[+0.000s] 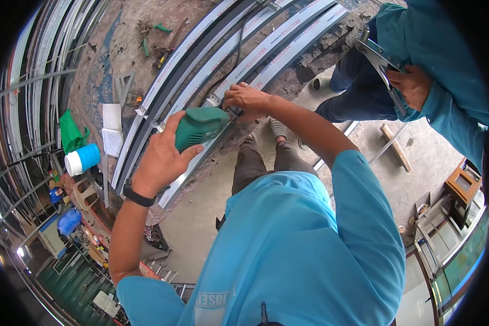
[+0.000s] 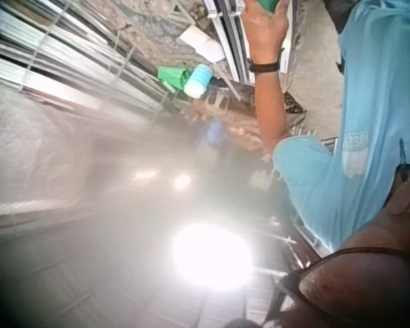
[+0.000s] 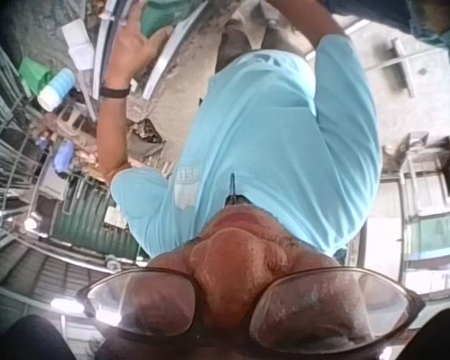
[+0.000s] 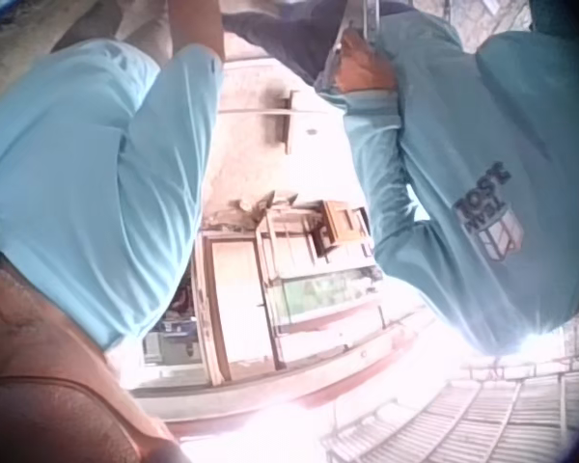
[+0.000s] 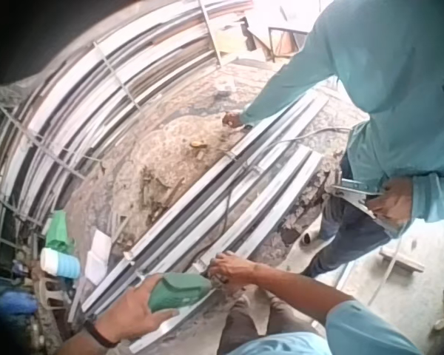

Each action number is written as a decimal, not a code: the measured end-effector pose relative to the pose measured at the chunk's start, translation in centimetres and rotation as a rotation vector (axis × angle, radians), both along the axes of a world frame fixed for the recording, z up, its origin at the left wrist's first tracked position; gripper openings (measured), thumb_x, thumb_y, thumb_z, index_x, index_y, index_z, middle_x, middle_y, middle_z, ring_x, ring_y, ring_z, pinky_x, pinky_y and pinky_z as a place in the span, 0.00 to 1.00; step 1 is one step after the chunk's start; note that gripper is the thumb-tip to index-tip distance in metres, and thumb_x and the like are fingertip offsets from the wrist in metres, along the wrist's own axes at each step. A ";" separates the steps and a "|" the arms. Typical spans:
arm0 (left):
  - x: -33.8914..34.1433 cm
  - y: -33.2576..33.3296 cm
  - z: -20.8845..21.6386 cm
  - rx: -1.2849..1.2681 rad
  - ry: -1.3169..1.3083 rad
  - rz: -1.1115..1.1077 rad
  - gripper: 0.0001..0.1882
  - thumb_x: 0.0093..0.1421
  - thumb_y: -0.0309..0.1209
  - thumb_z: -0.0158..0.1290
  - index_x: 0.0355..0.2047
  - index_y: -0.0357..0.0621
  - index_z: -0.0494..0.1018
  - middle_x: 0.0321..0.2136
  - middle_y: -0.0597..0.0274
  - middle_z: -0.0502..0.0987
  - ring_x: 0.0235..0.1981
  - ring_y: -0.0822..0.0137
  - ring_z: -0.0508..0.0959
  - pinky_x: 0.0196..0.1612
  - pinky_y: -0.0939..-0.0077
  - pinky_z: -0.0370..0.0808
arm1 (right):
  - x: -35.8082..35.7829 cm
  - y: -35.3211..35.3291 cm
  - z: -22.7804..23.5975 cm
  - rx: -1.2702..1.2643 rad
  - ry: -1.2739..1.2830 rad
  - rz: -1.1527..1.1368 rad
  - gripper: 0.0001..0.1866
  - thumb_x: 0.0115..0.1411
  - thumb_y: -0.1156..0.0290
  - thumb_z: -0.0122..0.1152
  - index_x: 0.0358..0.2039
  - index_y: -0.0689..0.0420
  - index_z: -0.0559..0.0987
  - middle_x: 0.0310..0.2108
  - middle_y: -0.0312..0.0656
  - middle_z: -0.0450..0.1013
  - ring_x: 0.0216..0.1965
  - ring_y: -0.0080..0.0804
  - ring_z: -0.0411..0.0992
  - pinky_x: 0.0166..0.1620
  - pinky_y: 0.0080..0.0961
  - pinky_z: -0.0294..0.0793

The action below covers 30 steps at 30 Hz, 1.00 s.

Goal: The person assembles metal frames by securing their components with a drill and rivet gun on a work table.

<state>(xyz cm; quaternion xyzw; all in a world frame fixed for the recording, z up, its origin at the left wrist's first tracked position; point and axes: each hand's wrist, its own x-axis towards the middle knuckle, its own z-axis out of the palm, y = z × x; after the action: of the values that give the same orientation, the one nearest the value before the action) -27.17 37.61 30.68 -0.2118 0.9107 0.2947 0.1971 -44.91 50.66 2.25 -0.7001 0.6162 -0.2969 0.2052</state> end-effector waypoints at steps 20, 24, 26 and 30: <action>1.3 -0.9 -2.3 -0.066 0.167 0.032 0.36 0.56 0.38 0.67 0.60 0.38 0.67 0.36 0.35 0.83 0.40 0.39 0.84 0.44 0.52 0.81 | 1.1 -0.4 1.6 0.057 0.058 0.022 0.32 0.43 0.59 0.79 0.50 0.50 0.81 0.53 0.42 0.71 0.57 0.47 0.65 0.61 0.49 0.63; 1.5 -1.2 -2.5 -0.088 0.179 0.002 0.37 0.55 0.39 0.67 0.60 0.34 0.67 0.37 0.35 0.83 0.41 0.41 0.85 0.45 0.54 0.81 | 1.0 -0.7 1.0 0.053 0.051 0.032 0.32 0.43 0.59 0.80 0.51 0.50 0.81 0.55 0.44 0.71 0.58 0.48 0.64 0.62 0.51 0.62; 1.5 -1.2 -2.7 -0.085 0.175 0.009 0.37 0.54 0.39 0.67 0.60 0.34 0.67 0.38 0.35 0.83 0.41 0.40 0.85 0.45 0.54 0.81 | 1.0 -0.7 0.8 0.042 0.048 0.036 0.33 0.43 0.58 0.80 0.51 0.50 0.81 0.55 0.45 0.71 0.59 0.48 0.64 0.62 0.52 0.62; 1.2 -0.9 -2.9 -0.099 0.159 0.022 0.37 0.54 0.39 0.68 0.59 0.35 0.68 0.39 0.35 0.83 0.42 0.40 0.84 0.45 0.54 0.82 | 0.9 -0.7 0.3 0.054 0.091 0.030 0.34 0.43 0.58 0.81 0.53 0.49 0.81 0.56 0.45 0.71 0.61 0.49 0.63 0.63 0.52 0.61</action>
<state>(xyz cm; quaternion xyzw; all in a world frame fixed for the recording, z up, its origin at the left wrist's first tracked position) -25.98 36.68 27.81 -0.2075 0.9345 0.2675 0.1103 -44.02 49.95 2.53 -0.7163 0.6221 -0.2448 0.2001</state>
